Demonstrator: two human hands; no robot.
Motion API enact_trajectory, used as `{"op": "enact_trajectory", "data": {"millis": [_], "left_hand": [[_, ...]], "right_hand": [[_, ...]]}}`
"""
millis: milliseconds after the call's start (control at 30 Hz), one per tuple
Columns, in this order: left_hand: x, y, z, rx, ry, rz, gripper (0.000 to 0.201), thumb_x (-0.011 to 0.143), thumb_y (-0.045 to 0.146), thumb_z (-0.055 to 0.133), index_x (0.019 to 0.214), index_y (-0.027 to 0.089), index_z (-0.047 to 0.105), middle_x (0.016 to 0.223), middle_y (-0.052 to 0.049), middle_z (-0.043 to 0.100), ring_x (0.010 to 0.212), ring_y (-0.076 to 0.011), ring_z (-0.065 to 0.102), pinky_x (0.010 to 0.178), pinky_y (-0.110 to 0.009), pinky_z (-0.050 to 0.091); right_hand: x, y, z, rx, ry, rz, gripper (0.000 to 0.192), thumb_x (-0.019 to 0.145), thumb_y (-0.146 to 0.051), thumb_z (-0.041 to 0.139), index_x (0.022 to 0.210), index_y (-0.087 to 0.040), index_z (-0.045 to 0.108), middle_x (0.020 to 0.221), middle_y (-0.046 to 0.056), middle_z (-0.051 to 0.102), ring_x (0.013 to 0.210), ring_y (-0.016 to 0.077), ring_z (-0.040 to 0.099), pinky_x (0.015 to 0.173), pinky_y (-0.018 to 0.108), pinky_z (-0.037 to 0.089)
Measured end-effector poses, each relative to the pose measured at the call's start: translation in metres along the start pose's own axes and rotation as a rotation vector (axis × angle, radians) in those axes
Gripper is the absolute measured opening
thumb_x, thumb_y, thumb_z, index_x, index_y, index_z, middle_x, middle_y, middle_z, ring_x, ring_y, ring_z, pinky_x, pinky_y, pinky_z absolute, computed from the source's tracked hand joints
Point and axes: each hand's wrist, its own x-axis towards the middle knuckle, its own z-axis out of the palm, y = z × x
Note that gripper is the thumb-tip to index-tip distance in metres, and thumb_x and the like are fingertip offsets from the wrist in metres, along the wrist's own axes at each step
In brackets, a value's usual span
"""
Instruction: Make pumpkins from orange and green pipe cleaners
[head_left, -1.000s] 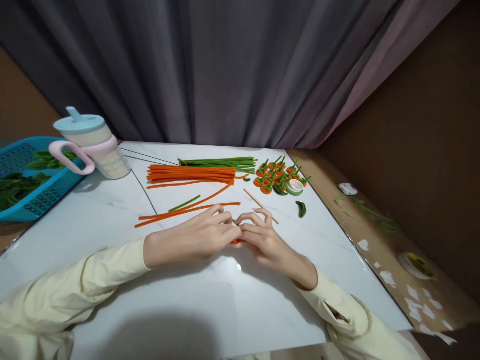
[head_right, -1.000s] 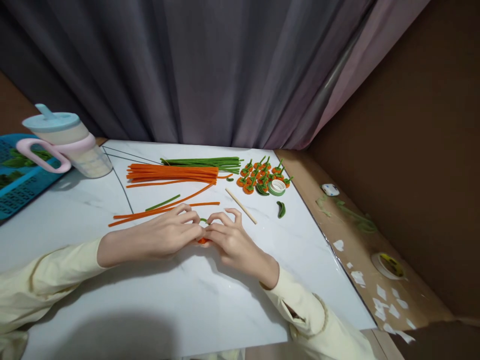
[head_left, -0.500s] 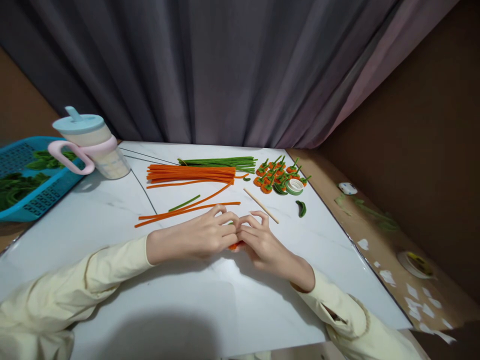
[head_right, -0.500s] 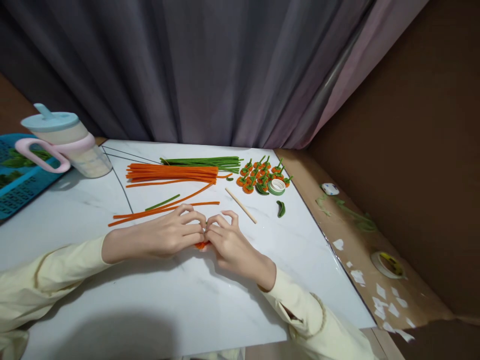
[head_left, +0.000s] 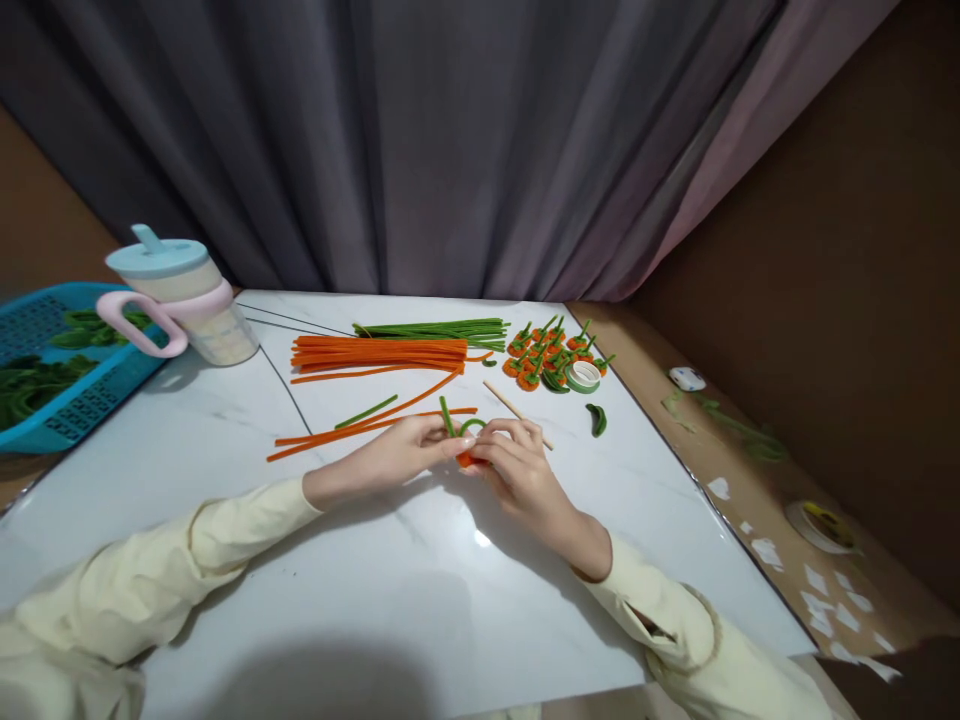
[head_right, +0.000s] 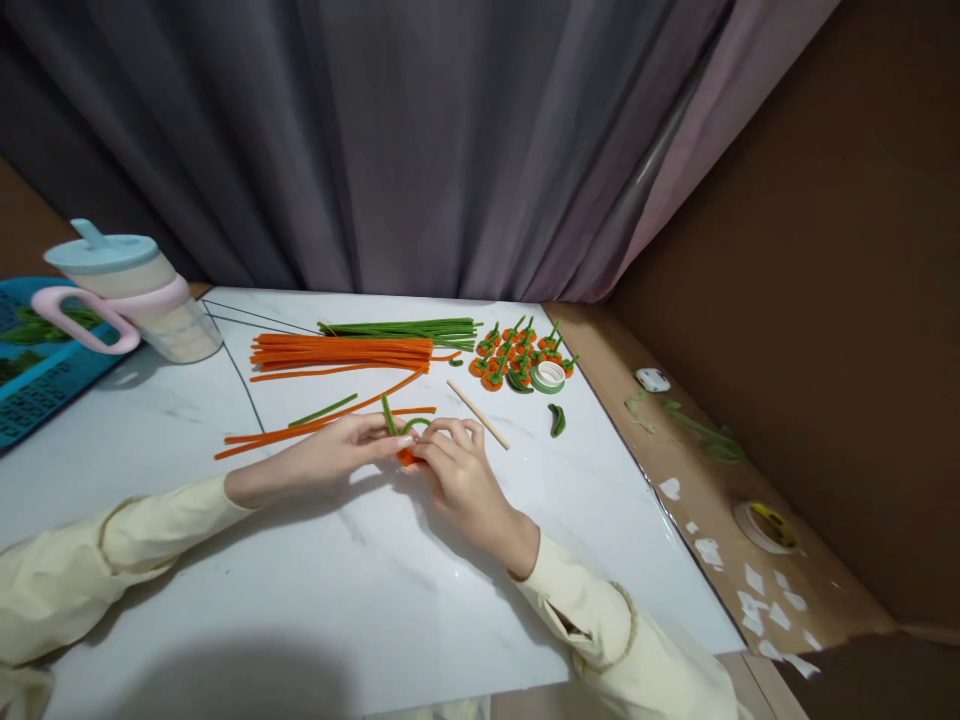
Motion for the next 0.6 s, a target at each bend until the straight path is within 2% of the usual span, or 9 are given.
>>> {"op": "enact_trajectory", "data": {"millis": [67,167,267,367,467,600], "left_hand": [[0.001,-0.001,0.003,-0.041,0.069,-0.035,0.032,0.087,0.044,0.053,0.085,0.013,0.062,0.081,-0.004,0.064,0.071,-0.0157,0.058,0.066,-0.027,0.044],[0.003,-0.001,-0.001,-0.084,0.155,-0.124,0.034,0.085,0.043,0.056,0.084,0.012,0.068,0.079,-0.005,0.066,0.06,-0.0125,0.053,0.056,-0.025,0.04],[0.005,-0.002,-0.009,-0.186,0.205,-0.131,0.035,0.084,0.044,0.057,0.086,0.011,0.071,0.086,-0.009,0.069,0.065,-0.0139,0.055,0.056,-0.024,0.039],[0.006,-0.002,-0.012,-0.276,0.218,-0.108,0.036,0.085,0.043,0.057,0.082,0.01,0.072,0.084,-0.009,0.07,0.071,-0.0166,0.058,0.064,-0.026,0.043],[0.006,-0.004,-0.013,-0.389,0.173,-0.089,0.034,0.088,0.039,0.055,0.084,0.01,0.073,0.086,-0.01,0.072,0.082,-0.0188,0.062,0.079,-0.03,0.044],[0.005,-0.006,-0.014,-0.51,0.115,-0.128,0.031,0.087,0.037,0.057,0.083,0.01,0.072,0.088,-0.01,0.072,0.084,-0.0192,0.063,0.082,-0.03,0.044]], "right_hand": [[0.0,0.0,0.0,0.023,0.028,-0.013,0.01,0.093,-0.024,0.053,0.099,-0.017,0.057,0.094,0.009,0.065,0.098,0.0226,0.055,0.082,0.037,0.04],[0.001,0.002,-0.004,0.006,0.076,0.082,0.029,0.088,-0.039,0.06,0.105,-0.017,0.052,0.102,0.012,0.061,0.1,0.0247,0.055,0.083,0.038,0.045],[0.001,0.006,-0.008,0.005,-0.016,0.205,0.034,0.083,-0.046,0.064,0.1,-0.019,0.052,0.098,0.009,0.064,0.091,0.0231,0.06,0.079,0.035,0.047],[-0.002,0.007,-0.004,0.058,-0.163,0.213,0.018,0.086,-0.035,0.063,0.091,-0.02,0.055,0.086,0.004,0.068,0.076,0.0179,0.063,0.071,0.029,0.047],[-0.005,0.005,0.002,0.093,-0.244,0.171,0.003,0.09,-0.021,0.058,0.088,-0.019,0.059,0.078,0.002,0.068,0.069,0.0149,0.062,0.066,0.025,0.046],[-0.006,0.001,0.004,0.119,-0.269,0.14,0.011,0.089,-0.012,0.053,0.084,-0.018,0.062,0.074,0.002,0.068,0.067,0.0145,0.06,0.063,0.024,0.045]]}}
